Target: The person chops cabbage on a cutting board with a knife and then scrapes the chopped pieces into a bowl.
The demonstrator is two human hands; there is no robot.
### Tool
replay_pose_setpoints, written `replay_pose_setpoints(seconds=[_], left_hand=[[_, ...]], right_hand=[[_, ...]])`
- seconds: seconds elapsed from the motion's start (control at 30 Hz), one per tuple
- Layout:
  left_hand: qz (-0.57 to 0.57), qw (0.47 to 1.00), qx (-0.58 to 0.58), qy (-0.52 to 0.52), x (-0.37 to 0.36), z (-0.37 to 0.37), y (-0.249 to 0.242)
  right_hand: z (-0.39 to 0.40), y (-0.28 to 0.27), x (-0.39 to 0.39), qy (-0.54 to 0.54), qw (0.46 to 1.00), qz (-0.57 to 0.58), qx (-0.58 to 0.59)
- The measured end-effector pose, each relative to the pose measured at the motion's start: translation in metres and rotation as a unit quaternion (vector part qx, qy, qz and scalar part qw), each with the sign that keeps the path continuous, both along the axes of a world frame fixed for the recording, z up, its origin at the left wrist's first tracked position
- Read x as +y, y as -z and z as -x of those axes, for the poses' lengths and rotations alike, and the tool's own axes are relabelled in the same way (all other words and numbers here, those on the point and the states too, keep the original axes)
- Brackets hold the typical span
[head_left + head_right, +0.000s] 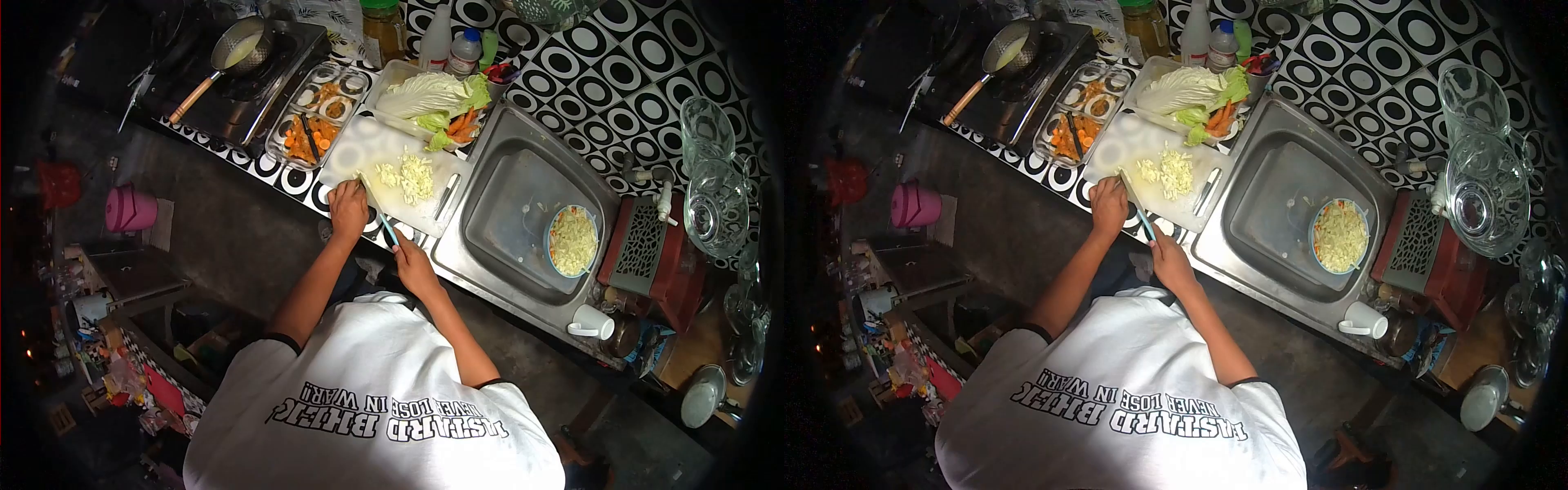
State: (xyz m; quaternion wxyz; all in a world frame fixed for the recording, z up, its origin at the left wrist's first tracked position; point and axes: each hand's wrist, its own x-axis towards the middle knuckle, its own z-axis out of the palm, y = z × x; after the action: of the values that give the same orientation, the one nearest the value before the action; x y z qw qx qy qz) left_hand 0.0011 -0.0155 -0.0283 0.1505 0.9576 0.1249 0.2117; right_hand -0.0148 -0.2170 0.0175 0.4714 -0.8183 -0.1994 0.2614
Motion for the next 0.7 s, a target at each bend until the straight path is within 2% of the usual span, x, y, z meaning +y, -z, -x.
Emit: replay_pose_setpoints(seconds=[0.4, 0.7], left_hand=[[-0.016, 0.999, -0.011, 0.031, 0.006, 0.0, 0.003], [-0.008, 0.997, -0.024, 0.079, 0.021, 0.0, -0.008]], right_hand=[[0.001, -0.001, 0.005, -0.021, 0.995, 0.032, -0.089], [-0.003, -0.014, 0.001, -0.028, 0.994, 0.053, -0.089]])
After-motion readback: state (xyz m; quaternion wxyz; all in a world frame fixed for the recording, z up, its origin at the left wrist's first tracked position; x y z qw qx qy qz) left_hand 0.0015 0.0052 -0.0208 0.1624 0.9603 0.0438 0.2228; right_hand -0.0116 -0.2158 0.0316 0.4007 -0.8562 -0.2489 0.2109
